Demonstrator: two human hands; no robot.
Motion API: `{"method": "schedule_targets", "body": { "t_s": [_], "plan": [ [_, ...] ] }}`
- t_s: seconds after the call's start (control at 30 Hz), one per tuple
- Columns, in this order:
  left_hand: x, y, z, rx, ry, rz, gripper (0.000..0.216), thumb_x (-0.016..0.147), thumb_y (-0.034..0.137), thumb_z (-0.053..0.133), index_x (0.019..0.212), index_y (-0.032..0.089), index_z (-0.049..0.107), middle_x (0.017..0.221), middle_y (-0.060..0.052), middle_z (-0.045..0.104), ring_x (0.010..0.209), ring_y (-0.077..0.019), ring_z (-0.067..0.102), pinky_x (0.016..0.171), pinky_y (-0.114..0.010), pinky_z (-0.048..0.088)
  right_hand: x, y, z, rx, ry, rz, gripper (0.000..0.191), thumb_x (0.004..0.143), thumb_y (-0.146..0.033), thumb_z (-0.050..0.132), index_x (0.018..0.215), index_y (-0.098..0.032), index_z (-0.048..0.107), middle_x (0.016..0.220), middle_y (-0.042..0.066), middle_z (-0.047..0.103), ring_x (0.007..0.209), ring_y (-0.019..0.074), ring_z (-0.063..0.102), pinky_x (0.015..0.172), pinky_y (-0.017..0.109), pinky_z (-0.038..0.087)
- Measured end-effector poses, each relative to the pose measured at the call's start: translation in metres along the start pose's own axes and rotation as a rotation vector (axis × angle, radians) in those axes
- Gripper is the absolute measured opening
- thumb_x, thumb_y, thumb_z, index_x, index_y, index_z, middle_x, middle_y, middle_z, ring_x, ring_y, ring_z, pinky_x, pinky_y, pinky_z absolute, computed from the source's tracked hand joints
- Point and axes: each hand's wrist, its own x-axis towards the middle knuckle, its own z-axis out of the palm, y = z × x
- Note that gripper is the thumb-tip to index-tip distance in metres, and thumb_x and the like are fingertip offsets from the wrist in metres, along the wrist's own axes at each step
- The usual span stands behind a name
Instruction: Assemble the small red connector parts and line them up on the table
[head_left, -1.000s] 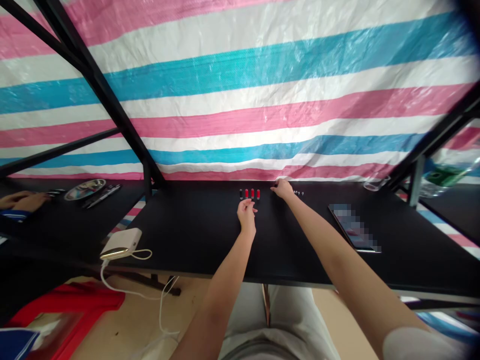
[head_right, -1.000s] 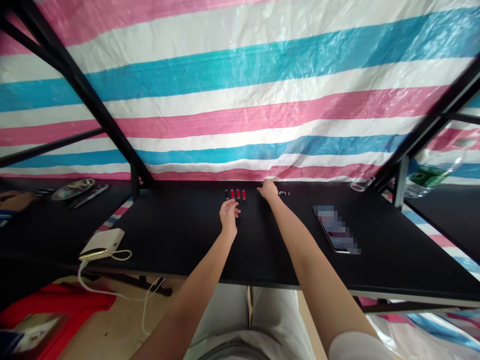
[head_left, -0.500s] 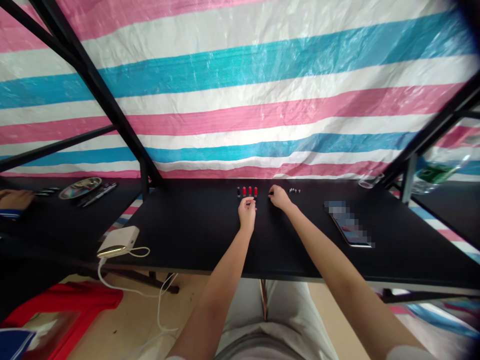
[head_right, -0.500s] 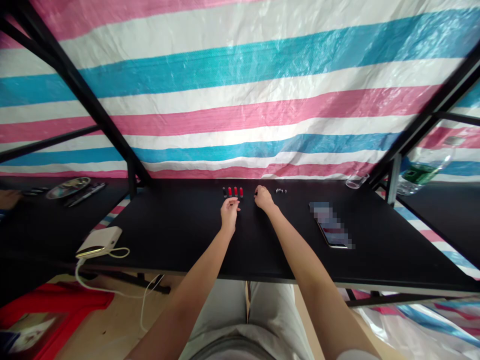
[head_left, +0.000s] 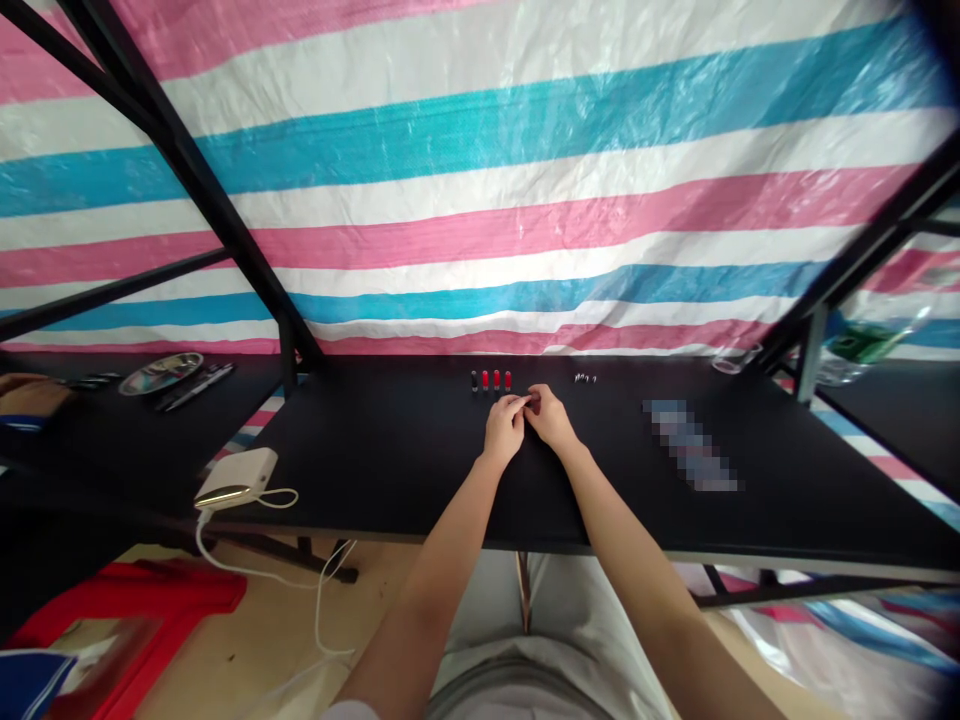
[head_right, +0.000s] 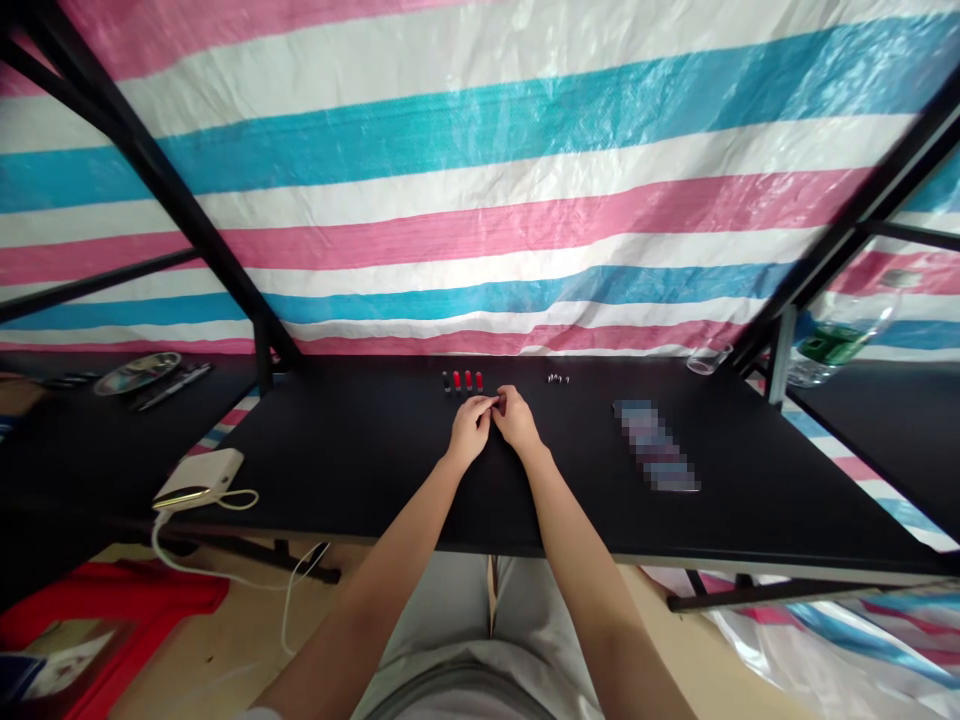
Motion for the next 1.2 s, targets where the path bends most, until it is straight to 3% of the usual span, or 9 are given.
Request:
{"method": "schedule_targets", "body": {
  "t_s": [0.2,0.43,0.67,0.9,1.2],
  "plan": [
    [-0.001,0.001,-0.001,-0.049,0.072,-0.088,0.03,0.072,0.012,0.056,0.097,0.026,0.064,0.093,-0.006,0.061,0.086,-0.0187,0.055,0.091,-0.038,0.039,-0.003,0.004,0.0,0.0,0.007,-0.036,0.023,0.072,-0.018,0.05,0.093,-0.017,0.057,0.084,0.005,0.059,0.071,0.0146,0.056,0.07,0.03,0.047],
    [0.001,-0.002,-0.001,-0.127,0.227,-0.29,0.012,0.066,0.016,0.064,0.077,0.021,0.064,0.073,-0.002,0.061,0.058,-0.0113,0.051,0.076,-0.031,0.044,-0.006,-0.001,-0.003,-0.003,-0.009,-0.07,0.021,0.078,-0.024,0.05,0.091,-0.019,0.065,0.087,0.006,0.061,0.075,0.0149,0.058,0.073,0.028,0.048],
    [0.006,-0.005,-0.003,-0.287,0.344,-0.33,0.016,0.071,0.027,0.061,0.084,0.018,0.062,0.08,-0.005,0.063,0.069,-0.0126,0.058,0.071,-0.026,0.046,-0.01,-0.004,-0.008,-0.096,0.082,0.016,0.029,0.082,-0.028,0.045,0.103,-0.021,0.063,0.087,0.006,0.06,0.073,0.0145,0.057,0.075,0.028,0.047],
    [0.007,-0.01,0.0,-0.422,0.305,-0.372,0.021,0.069,0.028,0.063,0.087,0.016,0.062,0.082,-0.006,0.064,0.074,-0.0136,0.061,0.072,-0.027,0.047,-0.01,-0.004,-0.009,-0.106,0.089,-0.012,0.03,0.082,-0.028,0.045,0.104,-0.02,0.063,0.084,0.006,0.058,0.07,0.0142,0.055,0.074,0.027,0.047],
    [0.005,0.002,-0.004,-0.336,0.327,-0.31,0.019,0.071,0.028,0.062,0.087,0.018,0.064,0.084,-0.006,0.064,0.071,-0.0122,0.059,0.072,-0.026,0.047,-0.01,-0.004,-0.008,-0.157,0.103,-0.052,0.03,0.084,-0.029,0.042,0.104,-0.02,0.063,0.084,0.006,0.057,0.073,0.0156,0.055,0.073,0.028,0.047]
  ]
}}
